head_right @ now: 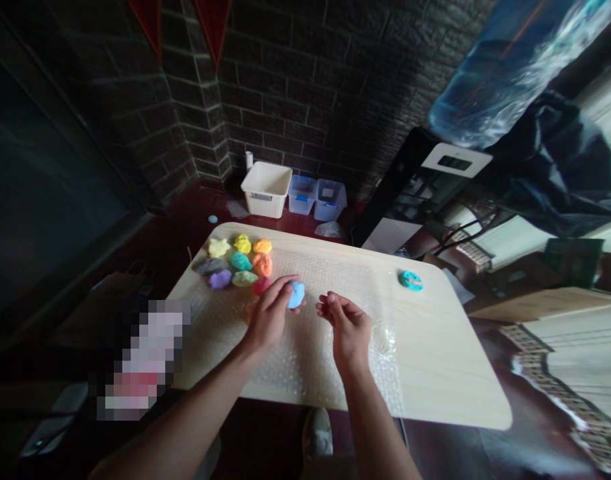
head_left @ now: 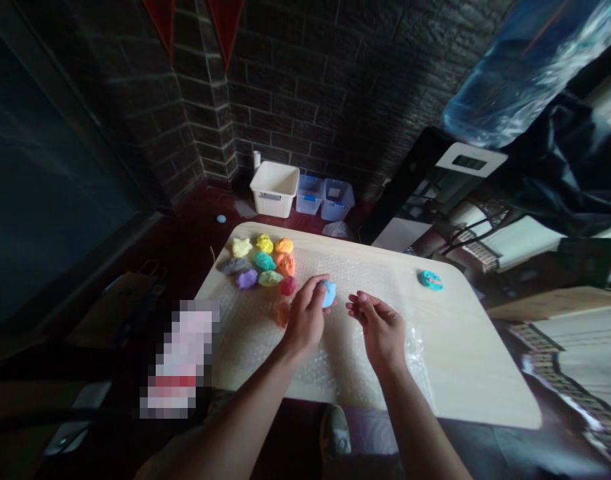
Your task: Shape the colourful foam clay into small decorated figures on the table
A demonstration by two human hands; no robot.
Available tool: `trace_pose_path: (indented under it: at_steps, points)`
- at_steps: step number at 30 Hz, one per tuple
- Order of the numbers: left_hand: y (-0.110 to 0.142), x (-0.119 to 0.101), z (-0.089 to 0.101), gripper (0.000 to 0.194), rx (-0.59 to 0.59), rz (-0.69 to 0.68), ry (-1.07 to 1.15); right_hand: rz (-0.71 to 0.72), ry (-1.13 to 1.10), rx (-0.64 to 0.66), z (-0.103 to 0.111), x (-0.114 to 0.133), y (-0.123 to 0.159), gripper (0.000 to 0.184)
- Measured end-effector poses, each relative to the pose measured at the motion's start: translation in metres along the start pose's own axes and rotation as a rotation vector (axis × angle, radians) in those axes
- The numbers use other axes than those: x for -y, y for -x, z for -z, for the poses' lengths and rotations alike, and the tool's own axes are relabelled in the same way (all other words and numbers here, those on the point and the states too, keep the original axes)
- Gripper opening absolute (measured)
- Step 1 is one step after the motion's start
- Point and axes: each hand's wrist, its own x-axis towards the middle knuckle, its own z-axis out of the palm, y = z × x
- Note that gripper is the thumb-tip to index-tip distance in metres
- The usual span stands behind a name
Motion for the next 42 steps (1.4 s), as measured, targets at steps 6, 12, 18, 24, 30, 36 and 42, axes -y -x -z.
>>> trace_pose_path:
  at_steps: [6,12,18,24,30,36,42]
  points:
    - [0.004,-0.005,0.001,0.032,-0.001,0.030,0.006,0.246,0.313,0.118,-0.006,0.008,0.016,0.038]
    - [0.001,0.005,0.000,0.034,0.006,0.025,-0.114,0.417,0.677,0.269,-0.004,0.012,0.022,0.025]
    - [-0.001,-0.003,0.003,0.038,-0.058,-0.002,-0.461,0.599,0.883,0.411,-0.004,0.021,0.023,0.022]
    - [0.001,-0.008,0.004,0.042,-0.042,0.008,-0.708,0.672,0.966,0.487,-0.001,0.019,0.023,0.022]
    - [0.000,-0.007,0.004,0.040,-0.031,0.043,-0.706,0.683,0.976,0.417,0.000,0.015,0.021,0.021]
    - [-0.002,-0.005,0.006,0.039,-0.029,0.047,-0.496,0.330,0.618,0.480,-0.001,0.015,0.022,0.025]
    - [0.007,-0.009,0.003,0.035,-0.007,-0.122,-0.607,0.162,0.510,0.375,-0.003,0.013,0.022,0.026]
